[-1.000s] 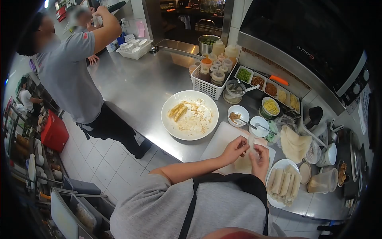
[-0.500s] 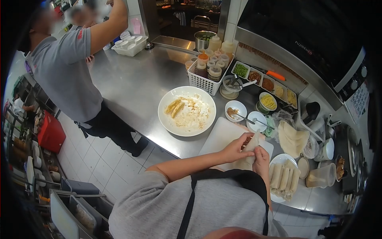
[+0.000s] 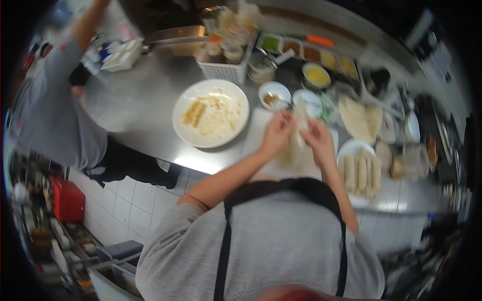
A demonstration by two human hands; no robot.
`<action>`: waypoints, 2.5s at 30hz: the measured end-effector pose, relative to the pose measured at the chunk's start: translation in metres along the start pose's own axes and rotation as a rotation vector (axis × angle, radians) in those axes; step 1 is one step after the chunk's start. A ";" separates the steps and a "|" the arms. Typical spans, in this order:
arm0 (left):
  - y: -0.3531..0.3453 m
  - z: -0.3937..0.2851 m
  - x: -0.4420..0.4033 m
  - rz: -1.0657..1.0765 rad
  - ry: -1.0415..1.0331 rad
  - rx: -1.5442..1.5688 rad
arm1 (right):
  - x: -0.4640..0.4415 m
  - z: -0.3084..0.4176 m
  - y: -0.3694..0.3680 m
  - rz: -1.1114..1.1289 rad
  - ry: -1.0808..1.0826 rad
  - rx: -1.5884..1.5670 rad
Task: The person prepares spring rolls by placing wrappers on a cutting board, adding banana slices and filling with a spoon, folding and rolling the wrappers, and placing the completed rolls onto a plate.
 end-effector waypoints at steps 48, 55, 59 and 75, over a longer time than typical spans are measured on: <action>0.038 -0.015 -0.027 0.098 0.325 0.125 | -0.004 -0.026 0.095 -0.339 0.033 -0.062; 0.031 -0.070 -0.021 0.308 0.007 -0.260 | 0.020 0.078 0.117 0.079 0.262 0.198; 0.059 -0.035 -0.007 0.177 -0.147 -1.030 | 0.077 0.007 0.070 0.540 -0.020 0.431; 0.057 0.022 0.019 0.039 -0.115 -1.206 | -0.022 -0.084 0.062 0.209 0.236 1.091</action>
Point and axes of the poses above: each hand's wrist, its own x-axis away from the middle knuckle, its own y-axis out of the back of the hand, z = x × y, the point moved 9 cm from there along -x, towards the middle knuckle, and after that the axes turned 10 degrees about y, right-handed, at the moved point
